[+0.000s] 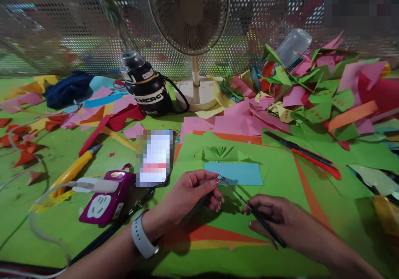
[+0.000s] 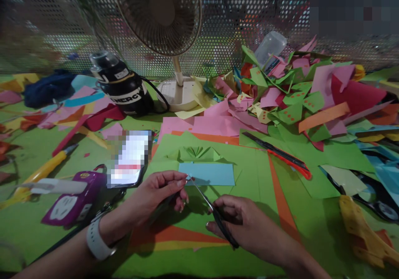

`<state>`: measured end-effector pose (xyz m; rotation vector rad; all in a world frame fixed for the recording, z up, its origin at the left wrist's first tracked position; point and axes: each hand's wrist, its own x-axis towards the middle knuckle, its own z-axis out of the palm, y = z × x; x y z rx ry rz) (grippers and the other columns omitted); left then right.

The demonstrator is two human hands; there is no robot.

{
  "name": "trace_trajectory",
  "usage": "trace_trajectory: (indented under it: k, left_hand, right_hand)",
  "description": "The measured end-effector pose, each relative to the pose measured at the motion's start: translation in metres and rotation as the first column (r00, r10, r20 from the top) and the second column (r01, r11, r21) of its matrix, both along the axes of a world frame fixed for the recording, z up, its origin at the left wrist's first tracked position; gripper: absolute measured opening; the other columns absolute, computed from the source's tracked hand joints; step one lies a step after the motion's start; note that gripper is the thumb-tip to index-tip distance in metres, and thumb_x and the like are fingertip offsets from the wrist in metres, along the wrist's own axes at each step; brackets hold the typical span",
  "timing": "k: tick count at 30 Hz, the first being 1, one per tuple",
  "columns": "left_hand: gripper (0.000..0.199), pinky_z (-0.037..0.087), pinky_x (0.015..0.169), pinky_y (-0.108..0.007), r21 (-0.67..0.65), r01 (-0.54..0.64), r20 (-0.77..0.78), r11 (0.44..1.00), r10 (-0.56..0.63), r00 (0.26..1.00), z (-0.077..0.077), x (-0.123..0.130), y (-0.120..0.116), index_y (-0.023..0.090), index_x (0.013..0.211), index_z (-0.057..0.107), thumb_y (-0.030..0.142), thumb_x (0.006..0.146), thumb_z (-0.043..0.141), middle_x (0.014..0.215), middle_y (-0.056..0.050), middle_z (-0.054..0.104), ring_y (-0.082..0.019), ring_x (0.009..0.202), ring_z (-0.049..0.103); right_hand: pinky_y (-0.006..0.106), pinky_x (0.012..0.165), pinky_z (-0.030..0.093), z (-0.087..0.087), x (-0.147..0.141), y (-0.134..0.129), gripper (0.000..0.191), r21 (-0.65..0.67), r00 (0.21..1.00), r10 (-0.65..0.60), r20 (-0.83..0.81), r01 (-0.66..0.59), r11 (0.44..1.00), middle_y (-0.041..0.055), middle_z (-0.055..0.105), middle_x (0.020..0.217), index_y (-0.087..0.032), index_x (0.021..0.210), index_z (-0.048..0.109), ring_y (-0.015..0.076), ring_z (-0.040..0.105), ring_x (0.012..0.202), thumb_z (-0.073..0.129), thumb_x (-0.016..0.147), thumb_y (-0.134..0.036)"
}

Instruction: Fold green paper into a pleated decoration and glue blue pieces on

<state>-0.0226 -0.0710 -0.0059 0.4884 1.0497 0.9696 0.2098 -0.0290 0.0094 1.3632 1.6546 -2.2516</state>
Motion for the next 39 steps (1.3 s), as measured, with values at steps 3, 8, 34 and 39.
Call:
trace_trajectory:
  k: [3,8,34,39]
  left_hand:
    - [0.032,0.046,0.055,-0.024,-0.009,0.001,0.003,1.0,-0.001,1.0,-0.0001,0.0001,-0.0003,0.014,0.091,0.065,0.037,0.074,0.079,0.064,-0.001,0.07,-0.01,0.051,0.061]
    - [0.028,0.047,0.056,-0.025,-0.028,0.043,0.011,0.999,-0.042,0.999,0.0002,0.0002,-0.0014,0.014,0.087,0.065,0.038,0.077,0.076,0.067,-0.002,0.071,-0.011,0.052,0.063]
    - [0.03,0.049,0.057,-0.026,-0.044,0.034,0.011,0.998,-0.033,0.999,0.0018,-0.0007,-0.0014,0.015,0.083,0.063,0.04,0.075,0.078,0.069,-0.003,0.072,-0.011,0.054,0.064]
    - [0.028,0.049,0.058,-0.025,-0.023,-0.006,0.014,1.0,0.006,1.0,0.0003,-0.0015,-0.0004,0.014,0.087,0.065,0.038,0.077,0.077,0.071,-0.003,0.072,-0.011,0.055,0.064]
  right_hand:
    - [0.016,0.06,0.04,-0.0027,0.001,-0.0008,0.035,-0.004,1.0,-0.013,-0.002,0.013,1.0,-0.0051,0.055,0.075,-0.021,0.089,0.062,0.0092,0.047,0.07,0.08,0.072,-0.046]
    - [0.017,0.059,0.04,-0.0064,0.0027,-0.0006,0.032,0.008,0.999,-0.037,0.0,0.037,0.999,-0.0048,0.055,0.075,-0.022,0.088,0.063,0.01,0.047,0.07,0.08,0.072,-0.044]
    - [0.017,0.058,0.041,-0.0089,0.0027,-0.0007,0.031,0.02,0.999,-0.042,-0.001,0.042,0.999,-0.0039,0.057,0.076,-0.021,0.089,0.064,0.0108,0.049,0.07,0.081,0.072,-0.041]
    - [0.017,0.058,0.042,-0.0076,0.0065,-0.0014,0.032,0.071,1.0,-0.023,-0.012,0.024,0.997,-0.0015,0.059,0.083,-0.022,0.092,0.063,0.0123,0.051,0.075,0.076,0.076,-0.046]
